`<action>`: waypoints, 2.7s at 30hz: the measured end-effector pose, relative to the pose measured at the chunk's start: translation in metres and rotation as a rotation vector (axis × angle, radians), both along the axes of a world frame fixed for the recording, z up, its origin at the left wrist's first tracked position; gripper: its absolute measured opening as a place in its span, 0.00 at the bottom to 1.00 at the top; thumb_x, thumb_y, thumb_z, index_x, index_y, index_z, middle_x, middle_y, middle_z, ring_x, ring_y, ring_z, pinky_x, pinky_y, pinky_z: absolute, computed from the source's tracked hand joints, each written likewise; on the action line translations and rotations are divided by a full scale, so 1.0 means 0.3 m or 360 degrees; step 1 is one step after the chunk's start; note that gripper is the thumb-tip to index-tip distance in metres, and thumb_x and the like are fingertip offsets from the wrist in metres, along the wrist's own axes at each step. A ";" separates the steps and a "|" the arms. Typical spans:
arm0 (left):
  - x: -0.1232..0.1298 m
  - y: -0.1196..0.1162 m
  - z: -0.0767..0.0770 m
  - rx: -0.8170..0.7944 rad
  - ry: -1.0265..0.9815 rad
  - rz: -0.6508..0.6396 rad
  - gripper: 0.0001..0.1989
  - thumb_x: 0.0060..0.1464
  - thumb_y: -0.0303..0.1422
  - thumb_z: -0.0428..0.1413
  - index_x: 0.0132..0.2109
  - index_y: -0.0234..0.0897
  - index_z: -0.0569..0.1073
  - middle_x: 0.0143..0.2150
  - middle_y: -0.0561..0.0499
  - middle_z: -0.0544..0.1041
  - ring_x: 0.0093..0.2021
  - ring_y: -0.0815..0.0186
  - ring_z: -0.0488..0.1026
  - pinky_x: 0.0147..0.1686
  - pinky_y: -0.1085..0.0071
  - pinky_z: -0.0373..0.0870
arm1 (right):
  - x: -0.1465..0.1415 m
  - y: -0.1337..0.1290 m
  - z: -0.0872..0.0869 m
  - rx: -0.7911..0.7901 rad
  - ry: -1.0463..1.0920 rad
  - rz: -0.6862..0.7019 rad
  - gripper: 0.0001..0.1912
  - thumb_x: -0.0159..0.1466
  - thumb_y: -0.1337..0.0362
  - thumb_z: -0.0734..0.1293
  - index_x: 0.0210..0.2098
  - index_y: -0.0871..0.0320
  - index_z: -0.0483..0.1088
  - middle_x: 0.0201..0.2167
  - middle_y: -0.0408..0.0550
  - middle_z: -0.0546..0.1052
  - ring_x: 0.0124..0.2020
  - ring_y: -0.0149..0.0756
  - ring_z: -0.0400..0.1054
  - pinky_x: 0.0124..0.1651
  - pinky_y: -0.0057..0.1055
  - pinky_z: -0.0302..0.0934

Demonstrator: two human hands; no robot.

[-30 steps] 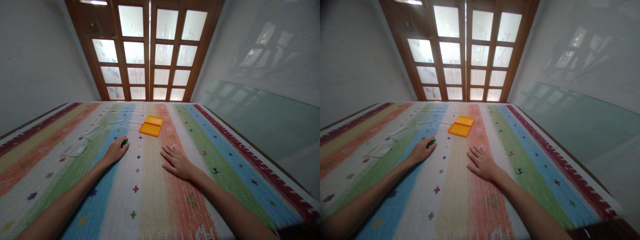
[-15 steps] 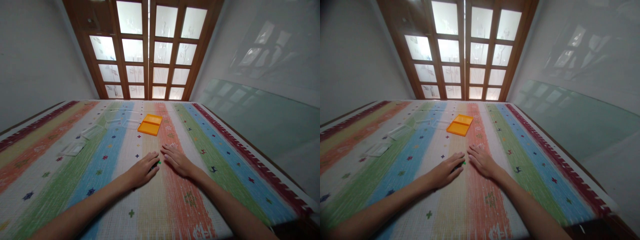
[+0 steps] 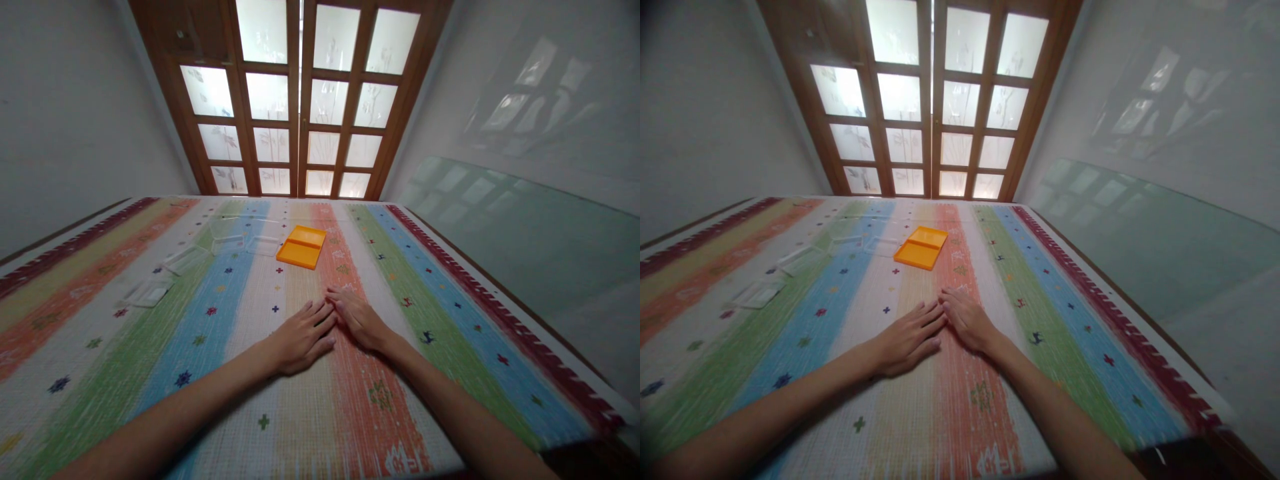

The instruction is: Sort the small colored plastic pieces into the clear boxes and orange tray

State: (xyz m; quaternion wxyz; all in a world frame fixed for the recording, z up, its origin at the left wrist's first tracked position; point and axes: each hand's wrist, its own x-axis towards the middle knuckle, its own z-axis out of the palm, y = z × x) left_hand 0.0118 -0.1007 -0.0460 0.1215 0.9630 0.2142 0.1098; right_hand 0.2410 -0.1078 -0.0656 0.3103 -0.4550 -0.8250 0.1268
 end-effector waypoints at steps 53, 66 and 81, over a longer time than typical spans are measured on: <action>-0.455 0.151 0.077 0.0384 -0.0147 0.1348 0.23 0.63 0.43 0.41 0.23 0.40 0.64 0.20 0.47 0.71 0.23 0.61 0.68 0.27 0.67 0.53 | -0.066 0.171 0.029 0.0042 0.0213 -0.0183 0.08 0.66 0.65 0.66 0.43 0.57 0.77 0.43 0.52 0.78 0.45 0.41 0.72 0.52 0.41 0.67; -0.484 0.176 0.049 0.0391 -0.0230 0.1223 0.23 0.63 0.44 0.42 0.21 0.40 0.62 0.19 0.49 0.70 0.21 0.65 0.65 0.28 0.68 0.53 | -0.212 0.336 0.065 -0.0024 -0.0245 -0.0518 0.14 0.68 0.69 0.64 0.52 0.62 0.75 0.51 0.59 0.72 0.49 0.44 0.70 0.54 0.38 0.65; -0.466 0.169 0.017 0.0314 -0.0129 0.0945 0.25 0.64 0.44 0.43 0.23 0.38 0.67 0.18 0.51 0.67 0.20 0.67 0.61 0.28 0.69 0.53 | -0.110 0.307 0.069 -0.0006 -0.0342 -0.0428 0.06 0.67 0.70 0.67 0.39 0.61 0.77 0.42 0.56 0.79 0.45 0.42 0.71 0.51 0.36 0.62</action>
